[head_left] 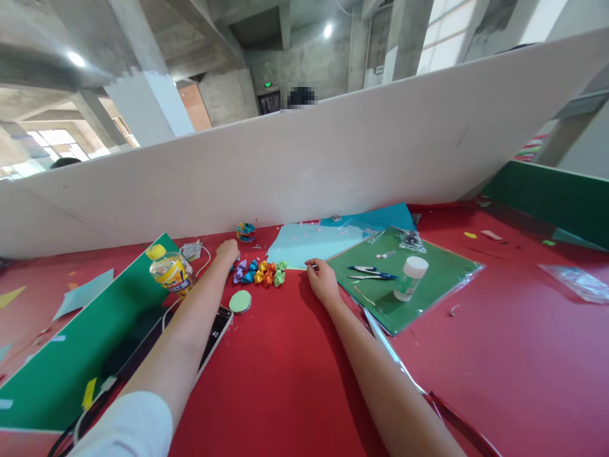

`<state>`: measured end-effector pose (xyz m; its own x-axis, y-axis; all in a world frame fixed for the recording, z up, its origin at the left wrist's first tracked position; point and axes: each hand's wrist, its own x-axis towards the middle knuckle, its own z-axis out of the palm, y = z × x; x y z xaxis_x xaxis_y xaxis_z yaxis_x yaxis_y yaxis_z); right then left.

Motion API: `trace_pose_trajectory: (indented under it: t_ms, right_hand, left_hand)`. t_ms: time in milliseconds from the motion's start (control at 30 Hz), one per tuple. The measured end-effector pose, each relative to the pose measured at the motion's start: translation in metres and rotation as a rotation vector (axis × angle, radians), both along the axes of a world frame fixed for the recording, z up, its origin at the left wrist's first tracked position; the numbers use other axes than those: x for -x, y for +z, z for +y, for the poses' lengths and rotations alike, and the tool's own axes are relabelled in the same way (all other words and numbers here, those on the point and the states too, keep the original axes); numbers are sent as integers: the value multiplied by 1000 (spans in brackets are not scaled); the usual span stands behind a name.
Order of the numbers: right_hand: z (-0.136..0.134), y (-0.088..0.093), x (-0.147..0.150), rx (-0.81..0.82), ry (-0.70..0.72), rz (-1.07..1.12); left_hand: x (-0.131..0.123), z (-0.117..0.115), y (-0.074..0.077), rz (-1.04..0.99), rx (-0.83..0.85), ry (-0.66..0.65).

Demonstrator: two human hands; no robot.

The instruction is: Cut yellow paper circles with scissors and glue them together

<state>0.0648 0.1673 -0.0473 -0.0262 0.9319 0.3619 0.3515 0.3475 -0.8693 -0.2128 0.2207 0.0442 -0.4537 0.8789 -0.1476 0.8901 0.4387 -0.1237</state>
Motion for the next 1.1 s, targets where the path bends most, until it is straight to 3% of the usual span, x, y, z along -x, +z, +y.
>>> trace_pose_trajectory:
  t_ms: [233,467,667,967,1100]
  right_hand:
    - [0,-1,1,-13,18,-6]
    - [1,-4,1,-8,13,-5]
    - [0,-3,1,-9,5,1]
    - [-1,-1,1,-6,1,-2]
    - [-1,-2,1,-4,-3,-7]
  left_hand:
    - [20,-13,3,16,141,53]
    - [11,-15,8,-56,259,56]
    - [0,-31,16,-73,332,72]
    - [-8,-52,22,-68,310,111]
    - [-4,-58,27,-93,176,20]
